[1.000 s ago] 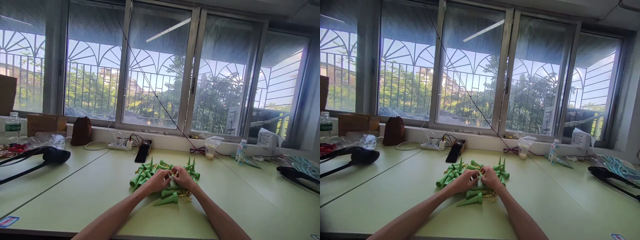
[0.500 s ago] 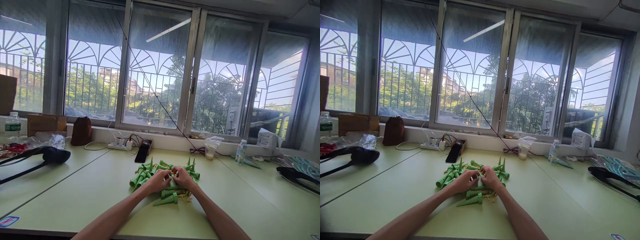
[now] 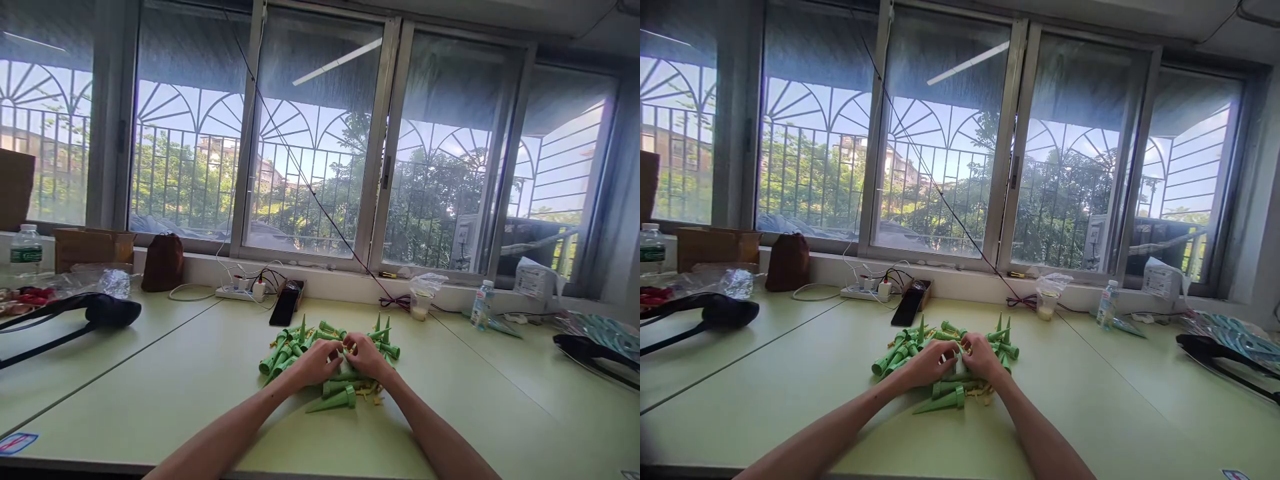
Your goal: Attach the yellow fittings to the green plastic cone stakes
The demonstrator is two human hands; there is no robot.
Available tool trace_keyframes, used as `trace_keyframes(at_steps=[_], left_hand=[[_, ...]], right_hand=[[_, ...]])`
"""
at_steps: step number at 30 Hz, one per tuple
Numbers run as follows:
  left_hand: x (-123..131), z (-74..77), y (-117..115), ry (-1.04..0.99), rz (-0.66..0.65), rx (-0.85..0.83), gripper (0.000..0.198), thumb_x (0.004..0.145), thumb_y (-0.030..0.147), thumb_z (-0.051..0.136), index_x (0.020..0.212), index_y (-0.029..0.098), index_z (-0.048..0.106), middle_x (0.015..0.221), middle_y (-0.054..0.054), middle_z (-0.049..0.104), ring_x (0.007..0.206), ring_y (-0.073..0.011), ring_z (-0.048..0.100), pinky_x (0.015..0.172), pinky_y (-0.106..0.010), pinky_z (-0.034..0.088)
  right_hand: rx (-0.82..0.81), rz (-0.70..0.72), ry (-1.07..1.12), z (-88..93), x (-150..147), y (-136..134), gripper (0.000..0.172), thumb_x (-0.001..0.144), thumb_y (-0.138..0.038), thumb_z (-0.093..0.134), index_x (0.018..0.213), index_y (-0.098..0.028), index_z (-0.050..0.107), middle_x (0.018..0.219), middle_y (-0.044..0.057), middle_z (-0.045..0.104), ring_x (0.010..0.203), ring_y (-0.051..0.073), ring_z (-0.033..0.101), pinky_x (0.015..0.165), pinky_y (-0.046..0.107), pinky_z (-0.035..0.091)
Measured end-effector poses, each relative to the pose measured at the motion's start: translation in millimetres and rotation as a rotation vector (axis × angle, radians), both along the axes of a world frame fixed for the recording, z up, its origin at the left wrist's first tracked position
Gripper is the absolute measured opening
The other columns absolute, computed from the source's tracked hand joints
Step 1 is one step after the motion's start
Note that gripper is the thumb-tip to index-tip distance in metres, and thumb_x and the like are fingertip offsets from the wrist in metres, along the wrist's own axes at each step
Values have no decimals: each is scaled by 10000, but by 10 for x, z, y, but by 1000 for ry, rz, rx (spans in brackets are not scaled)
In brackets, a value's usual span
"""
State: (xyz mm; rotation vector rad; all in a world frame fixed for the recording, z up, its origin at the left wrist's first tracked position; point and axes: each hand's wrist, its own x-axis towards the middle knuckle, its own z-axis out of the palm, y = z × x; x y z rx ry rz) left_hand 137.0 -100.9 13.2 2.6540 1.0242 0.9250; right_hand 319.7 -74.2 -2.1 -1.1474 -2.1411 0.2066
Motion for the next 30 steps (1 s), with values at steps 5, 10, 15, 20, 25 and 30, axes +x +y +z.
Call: trace_keyframes(at_steps=[5,10,15,20,25,30], left_hand=[[-4,8,-10,-4,-8,-4,135,796,185,503,843,176,630,730,-15,658,674,-148,592,655,-232,430],[-7,-1,3,-1,-11,-11,135,797,189,503,837,171,631,753,-26,667,680,-151,592,654,-237,431],[-2,3,1,1,-12,-7,132,787,178,504,829,173,629,747,-26,665,674,-149,586,649,-238,425],[8,27,-26,10,-7,-11,135,777,175,499,809,171,630,734,-29,654,682,-154,579,645,-240,419],[5,12,-14,14,-3,-7,134,762,161,496,791,172,627,732,-30,650,681,-156,576,646,-240,420],[2,11,-15,26,4,0,131,782,174,488,807,171,617,753,-34,653,693,-155,584,652,-235,422]], right_hand=[[-8,0,-3,4,-1,-5,213,695,-101,529,871,-153,637,847,49,649,766,165,583,677,228,431],[-9,11,4,4,0,-4,223,684,-91,523,865,-149,641,840,47,649,749,160,581,675,225,428],[8,7,0,2,-3,-3,212,687,-92,529,856,-148,644,816,44,645,739,159,580,682,225,425],[11,13,3,17,-10,-32,201,696,-90,529,847,-156,645,812,39,652,756,162,586,702,227,429],[9,0,-2,24,-12,-42,208,699,-93,528,855,-157,649,810,36,653,751,160,587,708,231,429],[12,4,3,8,-13,-20,199,702,-100,534,859,-142,649,807,43,648,733,154,584,687,224,429]])
